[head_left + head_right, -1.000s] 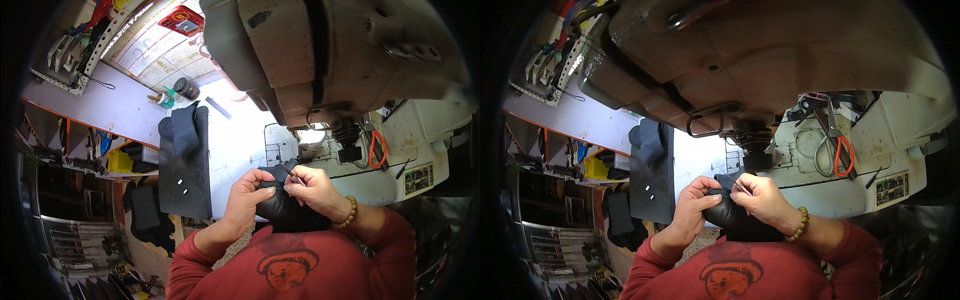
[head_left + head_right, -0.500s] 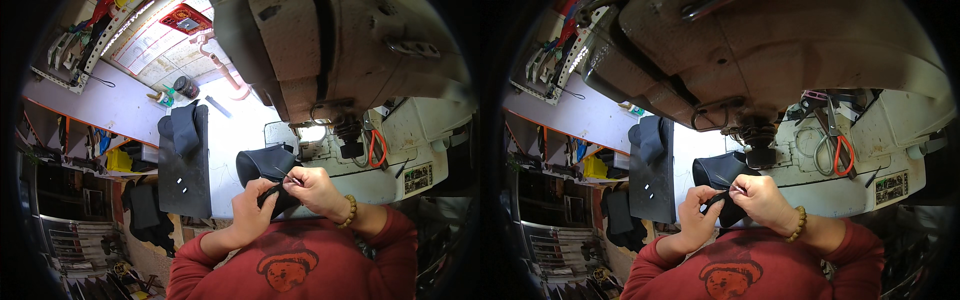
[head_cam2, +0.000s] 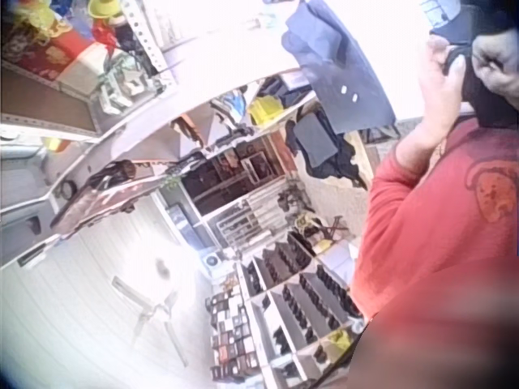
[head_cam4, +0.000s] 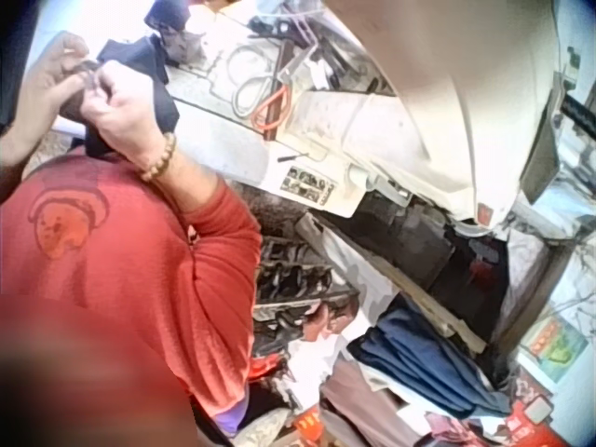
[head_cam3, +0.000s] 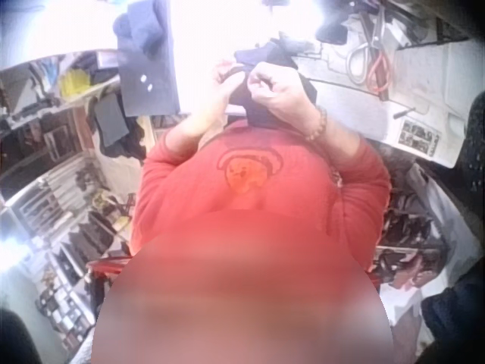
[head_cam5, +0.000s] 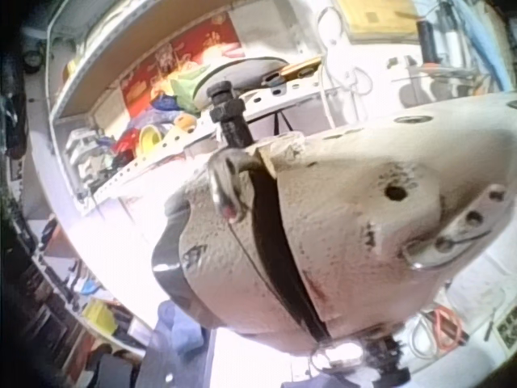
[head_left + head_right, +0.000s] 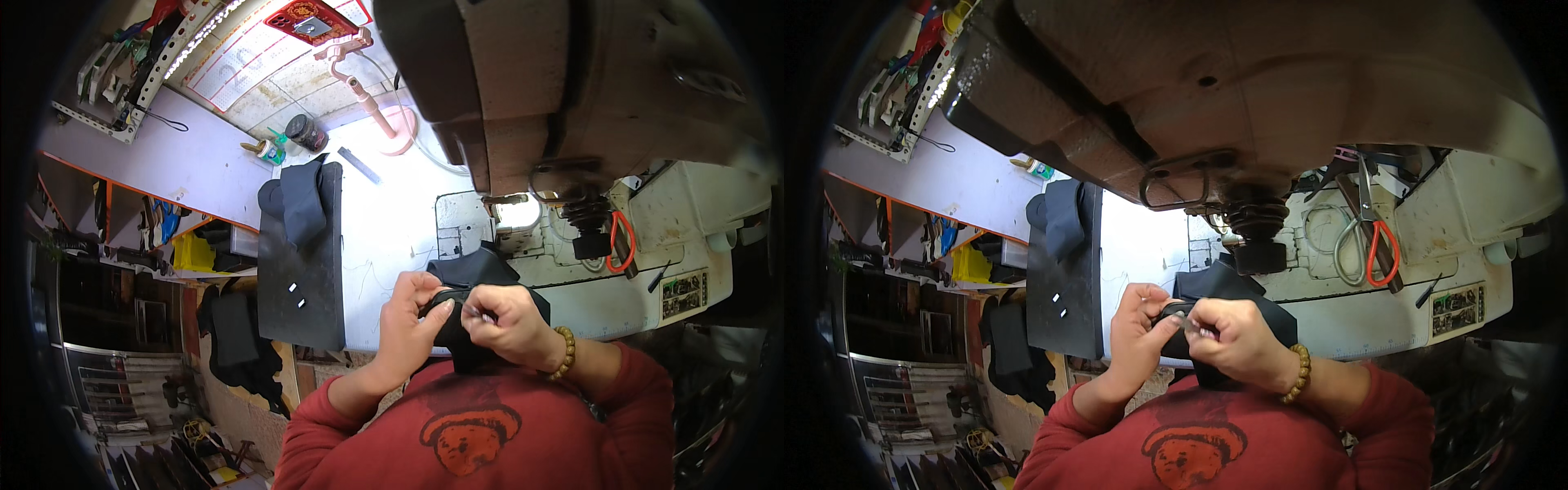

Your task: The person aligns and sews a black leather boot upper using a sewing machine. They repeatedly trim threads with scissors, reposition the boot under the needle, and guide it through the machine to stitch seams.

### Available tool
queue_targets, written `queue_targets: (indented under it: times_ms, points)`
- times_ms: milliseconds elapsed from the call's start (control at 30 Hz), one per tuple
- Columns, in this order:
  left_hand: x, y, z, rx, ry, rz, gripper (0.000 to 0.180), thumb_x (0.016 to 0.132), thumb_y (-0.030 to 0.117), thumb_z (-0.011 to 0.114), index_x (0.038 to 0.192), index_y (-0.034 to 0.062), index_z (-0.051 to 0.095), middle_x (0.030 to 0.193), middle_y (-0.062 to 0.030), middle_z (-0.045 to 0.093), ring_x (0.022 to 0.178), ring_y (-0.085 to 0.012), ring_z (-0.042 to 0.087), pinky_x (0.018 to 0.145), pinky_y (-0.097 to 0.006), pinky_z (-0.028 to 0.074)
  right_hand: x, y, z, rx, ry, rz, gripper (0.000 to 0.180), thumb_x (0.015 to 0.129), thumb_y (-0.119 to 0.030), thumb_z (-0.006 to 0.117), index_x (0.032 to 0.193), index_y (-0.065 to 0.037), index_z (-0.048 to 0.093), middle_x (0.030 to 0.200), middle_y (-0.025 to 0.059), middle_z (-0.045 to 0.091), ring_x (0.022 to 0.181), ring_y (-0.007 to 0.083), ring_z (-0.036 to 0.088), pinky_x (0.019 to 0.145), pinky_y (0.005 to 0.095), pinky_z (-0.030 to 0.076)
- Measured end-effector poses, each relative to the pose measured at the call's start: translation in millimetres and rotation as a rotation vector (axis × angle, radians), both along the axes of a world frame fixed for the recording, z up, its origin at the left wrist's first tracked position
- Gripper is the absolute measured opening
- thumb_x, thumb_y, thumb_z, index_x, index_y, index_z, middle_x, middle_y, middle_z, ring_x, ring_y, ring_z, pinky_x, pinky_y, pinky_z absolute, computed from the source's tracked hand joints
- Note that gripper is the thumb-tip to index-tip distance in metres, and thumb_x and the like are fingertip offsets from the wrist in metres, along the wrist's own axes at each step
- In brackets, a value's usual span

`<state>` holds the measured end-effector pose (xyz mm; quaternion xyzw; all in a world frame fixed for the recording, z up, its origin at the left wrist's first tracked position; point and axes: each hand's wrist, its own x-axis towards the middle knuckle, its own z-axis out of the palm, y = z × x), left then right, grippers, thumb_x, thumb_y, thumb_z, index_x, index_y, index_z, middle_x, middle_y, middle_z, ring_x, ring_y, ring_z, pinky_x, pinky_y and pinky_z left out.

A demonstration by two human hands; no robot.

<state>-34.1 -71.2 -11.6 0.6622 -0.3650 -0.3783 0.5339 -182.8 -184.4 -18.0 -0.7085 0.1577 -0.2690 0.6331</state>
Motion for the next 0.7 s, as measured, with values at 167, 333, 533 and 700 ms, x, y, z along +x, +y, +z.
queue_targets:
  times_ms: [167,333,533,700]
  points:
    - [8.6,-2.9,-5.0,-0.048,0.424,0.025,0.03,0.088,-0.007,0.061,0.112,0.0039,0.047,0.102,-0.0142,0.067,0.088,-0.014,0.064,0.081,-0.025,0.051,-14.8,-4.1,-4.5,0.326,0.087,-0.145,0.004,0.084,0.003,0.06,0.082,0.0,0.06,0.07,-0.0005,0.055,0.063,0.0029,0.045,0.056,0.0208,0.041]
    - [8.7,-4.6,-5.3,-0.037,0.513,0.029,0.03,0.088,-0.006,0.061,0.113,0.0032,0.048,0.104,-0.0145,0.067,0.091,-0.0156,0.064,0.083,-0.026,0.051,-10.8,-2.4,-12.2,0.094,0.123,-0.134,0.009,0.088,-0.007,0.065,0.089,0.001,0.063,0.068,0.0079,0.059,0.059,0.0117,0.053,0.057,0.026,0.044]
    - [1.2,-0.7,-0.1,-0.064,0.396,0.048,0.031,0.088,-0.007,0.062,0.115,0.0011,0.047,0.105,-0.0147,0.067,0.095,-0.0149,0.064,0.085,-0.025,0.051,-3.0,-7.5,-8.7,-0.061,0.121,-0.097,0.005,0.089,-0.003,0.065,0.087,0.001,0.064,0.066,0.004,0.061,0.059,0.0064,0.054,0.054,0.024,0.045]
    - [-10.6,3.9,3.1,-0.083,-0.052,0.01,0.031,0.089,-0.006,0.063,0.115,0.0004,0.048,0.102,-0.0125,0.069,0.092,-0.0139,0.065,0.084,-0.025,0.049,0.0,-7.7,-2.9,-0.19,0.121,-0.128,0.005,0.087,-0.001,0.066,0.084,0.001,0.062,0.067,0.0093,0.061,0.058,0.0151,0.058,0.054,0.028,0.046]
